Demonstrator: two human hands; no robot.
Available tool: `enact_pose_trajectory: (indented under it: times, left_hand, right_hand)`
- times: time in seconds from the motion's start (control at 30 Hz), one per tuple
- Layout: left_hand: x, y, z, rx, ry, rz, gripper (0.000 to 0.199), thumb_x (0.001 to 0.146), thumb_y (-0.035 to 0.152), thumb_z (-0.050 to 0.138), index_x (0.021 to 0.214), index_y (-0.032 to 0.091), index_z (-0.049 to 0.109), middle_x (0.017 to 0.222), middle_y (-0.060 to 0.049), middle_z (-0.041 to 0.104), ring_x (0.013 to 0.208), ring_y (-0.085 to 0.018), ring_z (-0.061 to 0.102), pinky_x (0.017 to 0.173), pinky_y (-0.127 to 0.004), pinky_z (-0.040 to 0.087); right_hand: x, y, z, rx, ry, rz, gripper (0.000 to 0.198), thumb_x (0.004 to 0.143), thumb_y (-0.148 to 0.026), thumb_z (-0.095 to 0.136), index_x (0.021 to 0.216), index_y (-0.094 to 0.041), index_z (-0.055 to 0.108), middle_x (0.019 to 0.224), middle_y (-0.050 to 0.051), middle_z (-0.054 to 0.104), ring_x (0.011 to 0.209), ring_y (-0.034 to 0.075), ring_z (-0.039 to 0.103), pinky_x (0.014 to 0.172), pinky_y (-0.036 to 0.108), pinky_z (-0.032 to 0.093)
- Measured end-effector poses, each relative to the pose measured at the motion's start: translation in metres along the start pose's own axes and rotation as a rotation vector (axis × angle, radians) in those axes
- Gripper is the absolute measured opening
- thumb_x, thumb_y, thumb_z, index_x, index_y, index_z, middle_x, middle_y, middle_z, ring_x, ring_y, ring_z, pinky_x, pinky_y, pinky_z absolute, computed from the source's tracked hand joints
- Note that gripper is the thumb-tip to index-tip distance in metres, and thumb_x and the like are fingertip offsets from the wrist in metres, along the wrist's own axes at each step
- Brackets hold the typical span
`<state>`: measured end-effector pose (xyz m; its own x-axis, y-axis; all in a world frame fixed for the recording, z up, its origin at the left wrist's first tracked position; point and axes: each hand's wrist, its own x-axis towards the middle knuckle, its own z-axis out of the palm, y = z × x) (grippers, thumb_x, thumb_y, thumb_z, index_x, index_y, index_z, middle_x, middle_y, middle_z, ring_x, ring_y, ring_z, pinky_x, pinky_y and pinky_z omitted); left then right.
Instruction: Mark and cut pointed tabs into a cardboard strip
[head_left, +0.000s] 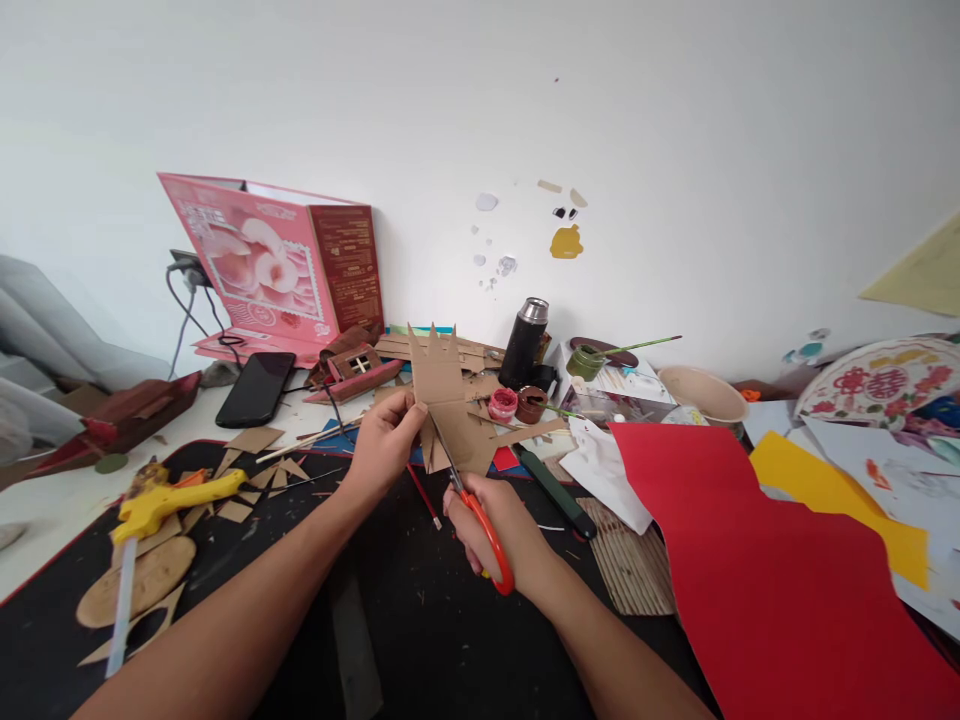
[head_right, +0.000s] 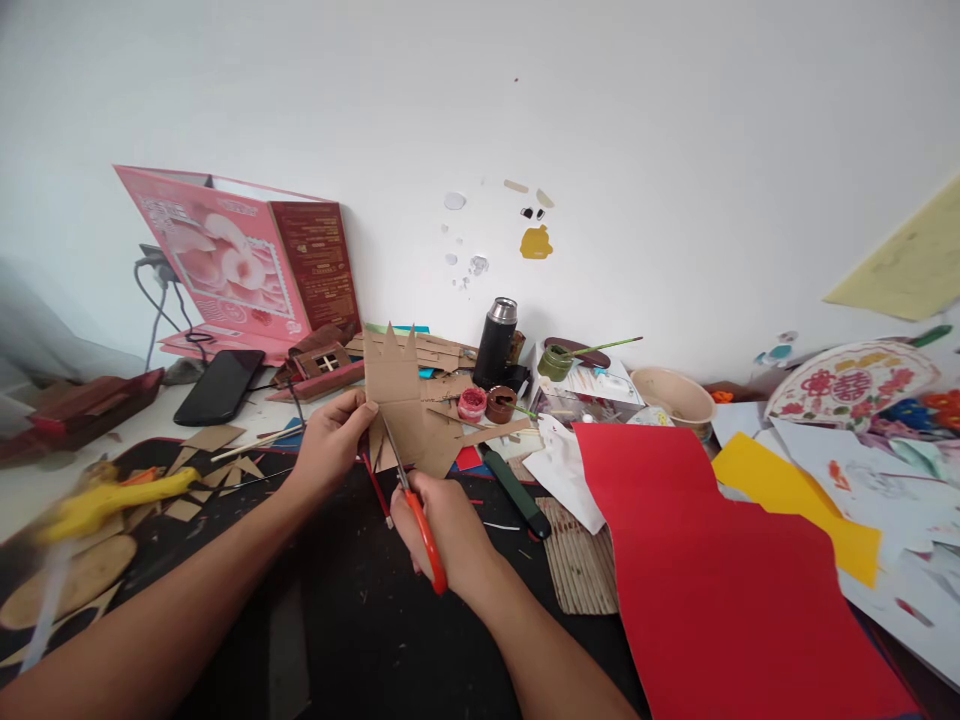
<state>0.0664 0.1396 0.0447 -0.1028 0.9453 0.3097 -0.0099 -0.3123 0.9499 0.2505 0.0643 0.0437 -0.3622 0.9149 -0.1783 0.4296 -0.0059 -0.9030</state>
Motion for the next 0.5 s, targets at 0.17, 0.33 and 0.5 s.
enact_pose_trajectory:
  times: [0.17,0.33,0.5]
  left_hand:
    - [0.0006,-0.0009,-0.0002,0.003,0.001,-0.006,0.038,0.083,0.047,0.075,0.063,0.023,0.053,0.053,0.006,0.045,0.047,-0.01,0.039,0.046,-0.022,0.031]
    - [0.0006,-0.0025,-0.0002,0.003,-0.003,-0.014,0.038,0.084,0.047,0.075,0.064,0.023,0.053,0.053,0.006,0.044,0.047,-0.01,0.038,0.046,-0.021,0.031]
    - [0.0007,-0.004,-0.0007,0.003,-0.004,-0.02,0.038,0.084,0.047,0.075,0.065,0.023,0.054,0.055,0.006,0.045,0.048,-0.01,0.038,0.046,-0.021,0.031]
  right_hand:
    - [0.0005,-0.002,0.0015,-0.011,0.019,0.029,0.022,0.109,-0.03,0.055,0.088,-0.023,0.058,0.059,-0.007,0.054,0.038,0.011,0.053,0.038,0.018,0.039]
    - [-0.0007,-0.0044,0.0013,-0.014,0.032,0.03,0.021,0.108,-0.029,0.057,0.088,-0.022,0.058,0.058,-0.007,0.053,0.038,0.01,0.052,0.042,0.019,0.037]
    - [0.0,-0.0012,0.0033,0.025,0.05,0.021,0.022,0.106,-0.033,0.06,0.086,-0.023,0.059,0.057,-0.006,0.054,0.037,0.012,0.051,0.043,0.022,0.034]
